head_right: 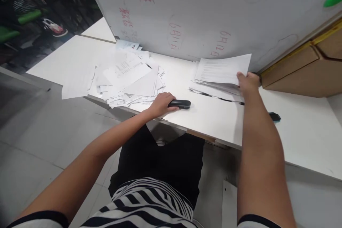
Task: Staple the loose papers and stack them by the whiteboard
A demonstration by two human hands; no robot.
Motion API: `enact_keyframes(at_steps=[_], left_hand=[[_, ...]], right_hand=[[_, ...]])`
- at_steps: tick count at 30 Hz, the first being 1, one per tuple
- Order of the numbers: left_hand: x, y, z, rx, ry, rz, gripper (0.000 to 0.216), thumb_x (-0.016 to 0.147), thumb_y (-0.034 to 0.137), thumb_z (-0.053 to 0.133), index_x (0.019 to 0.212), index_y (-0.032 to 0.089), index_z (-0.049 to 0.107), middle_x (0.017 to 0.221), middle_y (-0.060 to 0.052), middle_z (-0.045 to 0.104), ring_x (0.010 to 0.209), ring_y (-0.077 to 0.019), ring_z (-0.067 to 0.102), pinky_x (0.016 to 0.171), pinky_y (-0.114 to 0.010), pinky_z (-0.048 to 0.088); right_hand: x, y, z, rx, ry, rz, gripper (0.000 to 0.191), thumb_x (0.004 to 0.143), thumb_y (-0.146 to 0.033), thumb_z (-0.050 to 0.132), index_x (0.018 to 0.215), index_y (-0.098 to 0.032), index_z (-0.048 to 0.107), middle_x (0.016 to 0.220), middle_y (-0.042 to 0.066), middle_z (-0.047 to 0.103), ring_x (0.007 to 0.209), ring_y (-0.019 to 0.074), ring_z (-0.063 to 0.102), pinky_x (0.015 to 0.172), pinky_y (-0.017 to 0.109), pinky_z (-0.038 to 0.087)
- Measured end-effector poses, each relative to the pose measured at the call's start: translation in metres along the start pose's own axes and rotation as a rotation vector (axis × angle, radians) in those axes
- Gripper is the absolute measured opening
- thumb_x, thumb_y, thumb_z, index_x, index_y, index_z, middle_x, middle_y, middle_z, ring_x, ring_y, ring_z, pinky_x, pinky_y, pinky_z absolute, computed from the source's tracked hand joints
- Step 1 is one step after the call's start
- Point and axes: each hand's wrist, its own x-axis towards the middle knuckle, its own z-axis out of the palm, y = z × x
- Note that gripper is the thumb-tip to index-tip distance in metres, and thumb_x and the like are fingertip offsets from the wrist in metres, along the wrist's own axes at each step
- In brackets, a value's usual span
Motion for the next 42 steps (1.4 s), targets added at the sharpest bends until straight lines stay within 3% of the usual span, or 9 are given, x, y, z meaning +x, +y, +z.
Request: enact_keyframes(at_steps=[4, 10, 19, 23, 26, 28, 31, 35, 42], left_hand=[[0.000, -0.001, 0.001, -0.017, 0.011, -0.002, 0.037, 0.086, 0.054, 0.056, 0.099, 0.019, 0.055, 0.097, -0.004, 0.060, 0.091, -0.0199, 0.051, 0.079, -0.032, 0.035], [0.000, -0.002, 0.004, -0.030, 0.020, -0.002, 0.035, 0.086, 0.053, 0.055, 0.099, 0.020, 0.055, 0.097, -0.004, 0.060, 0.091, -0.0199, 0.052, 0.080, -0.032, 0.035], [0.000, 0.001, 0.000, -0.013, 0.011, -0.001, 0.037, 0.087, 0.054, 0.054, 0.099, 0.019, 0.055, 0.097, -0.004, 0.060, 0.091, -0.0202, 0.051, 0.078, -0.032, 0.034], [0.000, 0.002, -0.002, -0.023, 0.003, -0.008, 0.038, 0.088, 0.054, 0.052, 0.100, 0.019, 0.056, 0.097, -0.005, 0.060, 0.092, -0.0203, 0.052, 0.080, -0.032, 0.034], [-0.001, 0.002, -0.002, -0.031, 0.015, -0.014, 0.036, 0.090, 0.053, 0.049, 0.100, 0.019, 0.056, 0.098, -0.005, 0.061, 0.093, -0.0207, 0.052, 0.080, -0.033, 0.035], [-0.001, 0.002, -0.001, -0.032, 0.020, -0.012, 0.036, 0.090, 0.053, 0.049, 0.100, 0.019, 0.056, 0.097, -0.005, 0.061, 0.093, -0.0209, 0.052, 0.080, -0.033, 0.035], [-0.001, 0.002, 0.001, -0.029, 0.024, -0.010, 0.036, 0.087, 0.053, 0.053, 0.099, 0.019, 0.056, 0.097, -0.005, 0.061, 0.092, -0.0209, 0.052, 0.079, -0.033, 0.035], [-0.001, 0.001, 0.003, -0.029, 0.043, -0.017, 0.035, 0.086, 0.052, 0.055, 0.099, 0.019, 0.056, 0.098, -0.005, 0.061, 0.091, -0.0209, 0.053, 0.077, -0.033, 0.036], [-0.006, 0.004, -0.004, -0.183, 0.115, 0.002, 0.043, 0.092, 0.054, 0.041, 0.114, 0.020, 0.054, 0.107, -0.007, 0.062, 0.096, -0.0210, 0.056, 0.083, -0.035, 0.042]], right_hand=[[0.006, 0.002, 0.003, -0.256, 0.009, -0.068, 0.027, 0.080, -0.025, 0.066, 0.093, -0.002, 0.071, 0.083, 0.011, 0.066, 0.062, 0.0091, 0.043, 0.059, 0.027, 0.034], [-0.008, -0.007, 0.007, -0.649, 0.041, -0.147, 0.045, 0.086, -0.033, 0.058, 0.118, -0.002, 0.062, 0.110, 0.023, 0.064, 0.086, 0.0182, 0.053, 0.071, 0.033, 0.031], [-0.007, -0.004, 0.004, -0.723, -0.023, -0.112, 0.052, 0.090, -0.037, 0.051, 0.125, 0.001, 0.055, 0.118, 0.030, 0.058, 0.106, 0.0288, 0.052, 0.081, 0.041, 0.034], [-0.015, -0.003, 0.009, -0.635, 0.058, -0.087, 0.059, 0.088, -0.037, 0.053, 0.131, 0.002, 0.045, 0.127, 0.033, 0.046, 0.118, 0.0320, 0.044, 0.090, 0.045, 0.033], [-0.039, 0.000, 0.012, -0.598, 0.094, -0.098, 0.081, 0.081, -0.035, 0.062, 0.145, -0.002, 0.024, 0.146, 0.033, 0.021, 0.133, 0.0362, 0.024, 0.098, 0.052, 0.027], [-0.066, 0.004, 0.010, -0.598, 0.051, -0.204, 0.080, 0.081, -0.036, 0.062, 0.146, -0.008, 0.025, 0.152, 0.028, 0.012, 0.138, 0.0370, 0.013, 0.104, 0.055, 0.022], [-0.119, 0.012, 0.006, -0.587, -0.063, -0.454, 0.068, 0.084, -0.045, 0.054, 0.143, -0.017, 0.033, 0.154, 0.020, 0.014, 0.141, 0.0366, 0.011, 0.107, 0.059, 0.018], [-0.180, 0.013, 0.008, -0.599, -0.234, -0.592, 0.061, 0.089, -0.050, 0.043, 0.142, -0.021, 0.034, 0.154, 0.016, 0.019, 0.141, 0.0361, 0.016, 0.106, 0.061, 0.025], [-0.197, 0.008, 0.015, -0.594, -0.242, -0.682, 0.051, 0.093, -0.041, 0.038, 0.137, -0.014, 0.044, 0.146, 0.017, 0.040, 0.134, 0.0311, 0.038, 0.104, 0.049, 0.037]])
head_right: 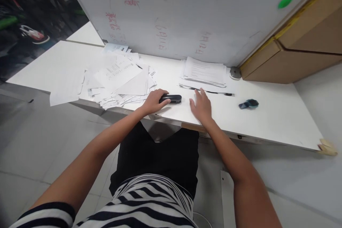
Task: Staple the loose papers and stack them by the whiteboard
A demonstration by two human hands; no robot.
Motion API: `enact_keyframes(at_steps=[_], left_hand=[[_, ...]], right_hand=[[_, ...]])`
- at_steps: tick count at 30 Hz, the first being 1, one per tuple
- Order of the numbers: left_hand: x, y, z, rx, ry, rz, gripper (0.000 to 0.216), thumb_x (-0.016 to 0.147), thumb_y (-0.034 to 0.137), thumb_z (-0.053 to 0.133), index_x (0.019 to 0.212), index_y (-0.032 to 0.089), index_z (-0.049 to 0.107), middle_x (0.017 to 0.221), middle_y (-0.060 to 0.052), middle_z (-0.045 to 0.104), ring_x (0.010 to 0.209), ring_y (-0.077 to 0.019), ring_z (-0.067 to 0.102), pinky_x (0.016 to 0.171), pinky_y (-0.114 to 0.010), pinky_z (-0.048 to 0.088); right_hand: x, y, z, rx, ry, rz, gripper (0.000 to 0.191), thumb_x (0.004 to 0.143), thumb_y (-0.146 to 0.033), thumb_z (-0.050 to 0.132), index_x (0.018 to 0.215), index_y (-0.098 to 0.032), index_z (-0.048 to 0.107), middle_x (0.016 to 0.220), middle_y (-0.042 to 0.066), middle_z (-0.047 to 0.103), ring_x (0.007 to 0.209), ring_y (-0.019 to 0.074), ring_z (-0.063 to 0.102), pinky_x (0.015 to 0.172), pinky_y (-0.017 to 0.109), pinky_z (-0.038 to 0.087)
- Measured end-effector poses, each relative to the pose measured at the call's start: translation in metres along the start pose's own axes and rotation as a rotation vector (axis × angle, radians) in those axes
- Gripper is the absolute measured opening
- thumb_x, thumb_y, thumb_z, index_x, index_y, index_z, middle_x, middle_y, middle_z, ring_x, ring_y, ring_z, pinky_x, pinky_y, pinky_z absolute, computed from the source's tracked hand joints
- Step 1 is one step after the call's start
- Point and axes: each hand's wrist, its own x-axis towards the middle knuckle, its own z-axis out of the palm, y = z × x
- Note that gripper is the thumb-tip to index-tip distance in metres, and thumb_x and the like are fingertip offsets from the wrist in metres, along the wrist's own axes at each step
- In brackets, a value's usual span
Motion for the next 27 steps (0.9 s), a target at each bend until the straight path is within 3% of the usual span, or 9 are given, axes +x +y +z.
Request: enact_keyframes(at_steps=[3, 5, 8, 10, 12, 14, 16, 22, 27], left_hand=[[-0.008, -0.004, -0.007, -0.060, 0.212, 0.019, 0.046, 0.099, 0.045, 0.018, 0.112, 0.017, 0.053, 0.112, -0.011, 0.060, 0.105, -0.0196, 0.055, 0.089, -0.034, 0.042], [-0.011, -0.015, -0.020, -0.011, 0.394, -0.057, 0.051, 0.099, 0.040, 0.009, 0.107, 0.016, 0.054, 0.109, -0.013, 0.059, 0.108, -0.0203, 0.053, 0.094, -0.036, 0.041], [-0.010, -0.047, -0.053, 0.215, 0.438, -0.274, 0.043, 0.096, 0.047, 0.028, 0.112, 0.017, 0.053, 0.117, -0.014, 0.058, 0.117, -0.0255, 0.048, 0.101, -0.042, 0.035], [-0.008, -0.074, -0.080, 0.375, 0.375, -0.472, 0.051, 0.090, 0.055, 0.041, 0.125, 0.018, 0.048, 0.130, -0.016, 0.050, 0.129, -0.0333, 0.036, 0.103, -0.049, 0.030], [-0.010, -0.102, -0.103, 0.495, 0.235, -0.620, 0.074, 0.078, 0.064, 0.054, 0.133, 0.017, 0.041, 0.137, -0.019, 0.044, 0.134, -0.0410, 0.025, 0.102, -0.055, 0.027], [-0.015, -0.123, -0.118, 0.559, 0.099, -0.680, 0.087, 0.071, 0.071, 0.056, 0.134, 0.013, 0.039, 0.141, -0.022, 0.039, 0.134, -0.0438, 0.025, 0.102, -0.056, 0.027], [-0.021, -0.137, -0.124, 0.600, 0.039, -0.655, 0.082, 0.075, 0.071, 0.050, 0.131, 0.012, 0.043, 0.140, -0.022, 0.042, 0.129, -0.0409, 0.034, 0.101, -0.052, 0.030], [-0.024, -0.132, -0.124, 0.650, 0.052, -0.621, 0.060, 0.083, 0.061, 0.043, 0.120, 0.014, 0.052, 0.126, -0.018, 0.055, 0.114, -0.0339, 0.050, 0.088, -0.041, 0.040], [-0.026, -0.122, -0.131, 0.680, -0.006, -0.611, 0.046, 0.094, 0.046, 0.025, 0.105, 0.016, 0.059, 0.103, -0.015, 0.065, 0.090, -0.0295, 0.061, 0.073, -0.036, 0.040]], right_hand=[[-0.001, 0.002, 0.001, 0.015, 0.002, -0.011, 0.042, 0.095, -0.035, 0.036, 0.124, -0.014, 0.058, 0.132, 0.016, 0.056, 0.125, 0.0294, 0.048, 0.103, 0.047, 0.038], [-0.001, 0.002, 0.002, 0.023, 0.008, -0.026, 0.039, 0.095, -0.032, 0.036, 0.117, -0.015, 0.062, 0.127, 0.015, 0.060, 0.123, 0.0285, 0.050, 0.103, 0.046, 0.038], [-0.002, 0.001, 0.002, 0.037, 0.019, -0.026, 0.038, 0.095, -0.030, 0.037, 0.117, -0.016, 0.063, 0.128, 0.013, 0.061, 0.123, 0.0278, 0.051, 0.102, 0.045, 0.039], [-0.001, 0.001, 0.001, 0.033, 0.033, -0.014, 0.037, 0.095, -0.030, 0.037, 0.117, -0.016, 0.063, 0.128, 0.013, 0.060, 0.123, 0.0275, 0.051, 0.102, 0.045, 0.039], [-0.001, 0.001, 0.001, 0.024, 0.041, -0.006, 0.037, 0.095, -0.031, 0.037, 0.115, -0.016, 0.064, 0.128, 0.013, 0.060, 0.122, 0.0270, 0.051, 0.101, 0.044, 0.039], [-0.002, 0.002, 0.001, 0.019, 0.040, -0.008, 0.036, 0.095, -0.031, 0.037, 0.115, -0.016, 0.064, 0.128, 0.012, 0.061, 0.121, 0.0265, 0.052, 0.101, 0.043, 0.039], [-0.001, 0.003, 0.002, 0.021, 0.039, -0.016, 0.036, 0.095, -0.031, 0.038, 0.114, -0.015, 0.064, 0.127, 0.012, 0.061, 0.121, 0.0264, 0.053, 0.100, 0.042, 0.040], [-0.001, 0.004, 0.005, 0.019, 0.083, -0.030, 0.034, 0.094, -0.029, 0.040, 0.111, -0.015, 0.065, 0.123, 0.012, 0.063, 0.118, 0.0267, 0.055, 0.098, 0.042, 0.041], [-0.001, 0.005, 0.005, 0.028, 0.080, -0.017, 0.033, 0.094, -0.029, 0.040, 0.111, -0.016, 0.065, 0.123, 0.011, 0.064, 0.117, 0.0261, 0.055, 0.098, 0.042, 0.041]])
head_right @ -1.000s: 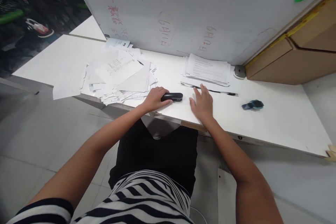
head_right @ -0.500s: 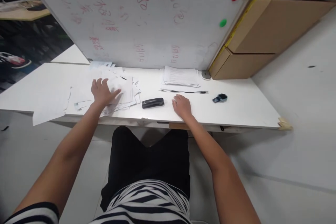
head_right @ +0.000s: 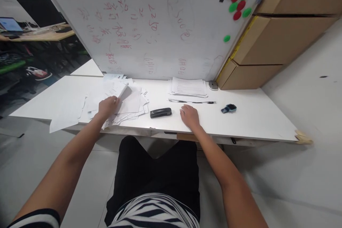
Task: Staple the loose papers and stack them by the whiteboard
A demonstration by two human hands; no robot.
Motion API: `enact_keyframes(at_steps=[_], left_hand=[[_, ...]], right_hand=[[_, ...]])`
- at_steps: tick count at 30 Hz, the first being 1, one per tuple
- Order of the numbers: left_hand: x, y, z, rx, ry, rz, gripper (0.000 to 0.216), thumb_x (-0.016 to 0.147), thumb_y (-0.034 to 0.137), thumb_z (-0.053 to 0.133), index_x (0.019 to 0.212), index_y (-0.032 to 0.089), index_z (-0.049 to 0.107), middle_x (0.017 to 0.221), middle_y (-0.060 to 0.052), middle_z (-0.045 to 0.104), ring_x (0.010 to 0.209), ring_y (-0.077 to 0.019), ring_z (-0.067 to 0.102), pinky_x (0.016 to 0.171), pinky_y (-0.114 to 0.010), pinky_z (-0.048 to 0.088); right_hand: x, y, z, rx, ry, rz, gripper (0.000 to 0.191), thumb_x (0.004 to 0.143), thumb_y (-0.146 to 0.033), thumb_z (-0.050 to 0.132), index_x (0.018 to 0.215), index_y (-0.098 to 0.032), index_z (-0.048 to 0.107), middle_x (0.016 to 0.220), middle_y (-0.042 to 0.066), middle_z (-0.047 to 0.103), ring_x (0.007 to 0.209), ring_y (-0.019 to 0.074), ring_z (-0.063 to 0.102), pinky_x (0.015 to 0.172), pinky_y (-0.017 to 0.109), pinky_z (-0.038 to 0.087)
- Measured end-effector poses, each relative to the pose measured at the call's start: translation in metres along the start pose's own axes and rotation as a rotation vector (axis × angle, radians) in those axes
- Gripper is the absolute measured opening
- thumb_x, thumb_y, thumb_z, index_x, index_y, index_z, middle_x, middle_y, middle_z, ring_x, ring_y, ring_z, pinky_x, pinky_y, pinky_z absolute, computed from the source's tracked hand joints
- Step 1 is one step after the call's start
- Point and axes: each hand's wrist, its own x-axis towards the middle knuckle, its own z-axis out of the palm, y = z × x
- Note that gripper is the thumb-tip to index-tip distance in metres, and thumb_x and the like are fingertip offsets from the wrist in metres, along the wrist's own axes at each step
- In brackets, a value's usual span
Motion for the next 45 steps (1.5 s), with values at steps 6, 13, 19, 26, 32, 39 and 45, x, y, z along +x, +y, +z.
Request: enact_keyframes(at_steps=[6, 13, 19, 26, 32, 39, 45], left_hand=[[0.005, -0.005, -0.009, -0.021, 0.002, -0.048, 0.040, 0.092, 0.038, 0.029, 0.108, 0.016, 0.060, 0.097, -0.014, 0.068, 0.090, -0.0291, 0.061, 0.069, -0.034, 0.039], [0.011, -0.012, -0.008, -0.308, 0.109, -0.135, 0.032, 0.087, 0.040, 0.044, 0.097, 0.018, 0.064, 0.113, -0.008, 0.065, 0.101, -0.0230, 0.058, 0.084, -0.031, 0.041], [-0.010, 0.007, -0.027, -0.315, 0.245, -0.052, 0.025, 0.090, 0.036, 0.042, 0.088, 0.020, 0.060, 0.121, -0.005, 0.059, 0.093, -0.0184, 0.060, 0.078, -0.030, 0.044], [-0.085, 0.092, -0.050, -0.199, 0.394, 0.670, 0.026, 0.092, 0.033, 0.044, 0.078, 0.024, 0.064, 0.087, -0.008, 0.068, 0.085, -0.0235, 0.062, 0.076, -0.041, 0.047], [-0.170, 0.171, 0.003, -0.251, 0.327, 1.147, 0.029, 0.092, 0.015, 0.043, 0.107, 0.028, 0.063, 0.127, -0.002, 0.062, 0.117, -0.0203, 0.056, 0.100, -0.045, 0.040], [-0.194, 0.197, 0.041, -0.367, 0.143, 1.178, 0.029, 0.092, 0.016, 0.045, 0.109, 0.031, 0.063, 0.119, 0.000, 0.067, 0.116, -0.0195, 0.057, 0.105, -0.046, 0.038], [-0.191, 0.185, 0.036, -0.558, 0.207, 0.903, 0.051, 0.084, 0.053, 0.058, 0.126, 0.025, 0.055, 0.143, -0.012, 0.046, 0.136, -0.0320, 0.037, 0.111, -0.053, 0.028]], right_hand=[[0.000, 0.001, 0.002, 0.013, 0.000, -0.007, 0.033, 0.094, -0.029, 0.040, 0.111, -0.018, 0.065, 0.122, 0.011, 0.064, 0.118, 0.0261, 0.055, 0.098, 0.043, 0.041], [-0.001, 0.000, 0.001, 0.006, 0.011, -0.005, 0.034, 0.094, -0.029, 0.039, 0.110, -0.016, 0.065, 0.123, 0.011, 0.064, 0.117, 0.0264, 0.055, 0.098, 0.042, 0.041], [0.000, -0.001, -0.001, 0.023, 0.010, 0.002, 0.033, 0.094, -0.030, 0.039, 0.108, -0.017, 0.066, 0.122, 0.011, 0.064, 0.116, 0.0268, 0.056, 0.097, 0.042, 0.043], [-0.014, -0.026, -0.037, 0.776, 0.076, 0.306, 0.048, 0.092, -0.055, 0.037, 0.113, -0.022, 0.064, 0.117, 0.010, 0.067, 0.108, 0.0247, 0.062, 0.093, 0.042, 0.048], [-0.098, -0.063, -0.089, 1.589, -0.198, 0.569, 0.069, 0.087, -0.072, 0.030, 0.133, -0.026, 0.051, 0.132, 0.010, 0.059, 0.118, 0.0285, 0.057, 0.088, 0.043, 0.052], [-0.143, -0.028, -0.095, 1.411, -0.332, 0.908, 0.041, 0.074, -0.042, 0.074, 0.110, -0.022, 0.068, 0.110, 0.009, 0.071, 0.097, 0.0270, 0.067, 0.082, 0.042, 0.055], [-0.139, -0.018, -0.094, 1.272, -0.256, 0.736, 0.042, 0.072, -0.046, 0.075, 0.104, -0.020, 0.070, 0.109, 0.010, 0.071, 0.099, 0.0270, 0.067, 0.094, 0.047, 0.048]])
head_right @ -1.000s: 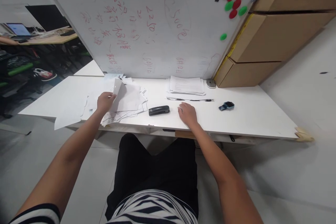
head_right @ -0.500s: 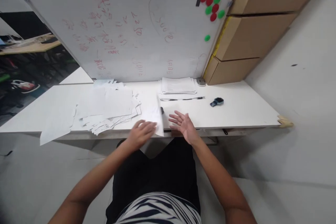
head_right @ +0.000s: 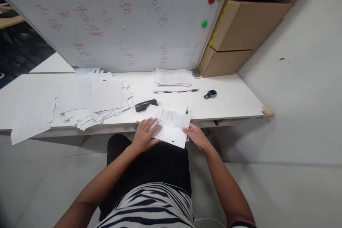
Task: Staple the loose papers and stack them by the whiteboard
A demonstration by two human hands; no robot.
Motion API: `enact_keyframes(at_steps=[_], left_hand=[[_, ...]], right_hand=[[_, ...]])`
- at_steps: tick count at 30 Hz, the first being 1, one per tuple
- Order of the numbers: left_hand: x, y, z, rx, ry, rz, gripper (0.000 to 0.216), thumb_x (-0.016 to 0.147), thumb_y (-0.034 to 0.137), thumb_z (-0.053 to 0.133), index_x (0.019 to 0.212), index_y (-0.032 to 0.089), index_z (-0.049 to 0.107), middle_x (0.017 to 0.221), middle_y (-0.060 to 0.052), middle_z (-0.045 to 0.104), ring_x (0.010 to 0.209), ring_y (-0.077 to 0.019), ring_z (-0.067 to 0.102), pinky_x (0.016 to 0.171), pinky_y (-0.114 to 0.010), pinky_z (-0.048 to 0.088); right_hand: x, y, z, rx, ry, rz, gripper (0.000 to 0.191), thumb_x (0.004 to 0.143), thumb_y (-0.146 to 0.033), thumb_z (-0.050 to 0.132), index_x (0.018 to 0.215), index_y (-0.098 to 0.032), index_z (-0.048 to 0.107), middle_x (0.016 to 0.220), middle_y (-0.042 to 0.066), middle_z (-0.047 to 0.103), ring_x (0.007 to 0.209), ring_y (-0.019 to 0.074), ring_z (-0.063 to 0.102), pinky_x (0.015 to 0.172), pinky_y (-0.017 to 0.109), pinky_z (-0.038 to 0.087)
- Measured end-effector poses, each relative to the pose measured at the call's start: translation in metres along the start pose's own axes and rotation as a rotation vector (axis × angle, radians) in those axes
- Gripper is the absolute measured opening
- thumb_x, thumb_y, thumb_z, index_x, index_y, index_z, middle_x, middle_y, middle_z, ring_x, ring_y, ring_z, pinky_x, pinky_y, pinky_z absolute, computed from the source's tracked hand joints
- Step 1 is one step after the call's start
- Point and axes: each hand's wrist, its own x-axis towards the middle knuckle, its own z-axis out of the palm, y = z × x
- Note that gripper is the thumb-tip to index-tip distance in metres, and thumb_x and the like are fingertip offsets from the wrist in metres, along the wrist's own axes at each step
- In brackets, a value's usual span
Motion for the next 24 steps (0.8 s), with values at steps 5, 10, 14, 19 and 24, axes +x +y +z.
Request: enact_keyframes(at_steps=[5, 10, 14, 19, 24], left_hand=[[0.009, -0.006, -0.027, -0.466, 0.243, -0.415, 0.079, 0.087, 0.057, 0.051, 0.150, 0.027, 0.015, 0.159, -0.014, 0.009, 0.144, -0.0310, 0.020, 0.111, -0.050, 0.029], [0.030, -0.027, -0.056, -0.809, 0.209, -0.633, 0.056, 0.085, 0.051, 0.058, 0.131, 0.018, 0.052, 0.123, -0.012, 0.063, 0.112, -0.0266, 0.060, 0.094, -0.040, 0.049], [0.035, -0.049, -0.066, -0.635, 0.182, -0.567, 0.037, 0.084, 0.048, 0.060, 0.105, 0.019, 0.069, 0.109, -0.006, 0.070, 0.106, -0.0258, 0.063, 0.093, -0.039, 0.050], [0.024, -0.062, -0.050, -0.342, 0.266, -0.464, 0.038, 0.088, 0.044, 0.053, 0.114, 0.020, 0.066, 0.116, -0.008, 0.067, 0.110, -0.0248, 0.061, 0.095, -0.038, 0.048], [0.019, -0.063, -0.038, -0.517, 0.295, -0.586, 0.040, 0.083, 0.049, 0.060, 0.103, 0.016, 0.070, 0.103, -0.009, 0.071, 0.100, -0.0264, 0.065, 0.091, -0.040, 0.050]], right_hand=[[0.008, -0.014, -0.001, -0.117, 0.061, -0.136, 0.046, 0.073, -0.052, 0.073, 0.104, -0.019, 0.071, 0.104, 0.010, 0.073, 0.100, 0.0278, 0.066, 0.090, 0.045, 0.051], [0.028, -0.045, 0.012, -0.224, 0.109, -0.288, 0.043, 0.075, -0.052, 0.069, 0.102, -0.018, 0.073, 0.102, 0.008, 0.073, 0.099, 0.0283, 0.066, 0.089, 0.044, 0.051], [0.050, -0.057, 0.029, -0.334, 0.153, -0.415, 0.040, 0.080, -0.051, 0.064, 0.101, -0.019, 0.073, 0.107, 0.007, 0.072, 0.106, 0.0282, 0.063, 0.095, 0.043, 0.046], [0.069, -0.040, 0.050, -0.489, 0.062, -0.387, 0.041, 0.084, -0.049, 0.057, 0.103, -0.016, 0.071, 0.104, 0.009, 0.072, 0.099, 0.0276, 0.065, 0.089, 0.041, 0.048], [0.075, -0.037, 0.056, -0.478, -0.022, -0.306, 0.044, 0.082, -0.049, 0.060, 0.115, -0.020, 0.065, 0.115, 0.008, 0.068, 0.102, 0.0260, 0.064, 0.090, 0.041, 0.049]])
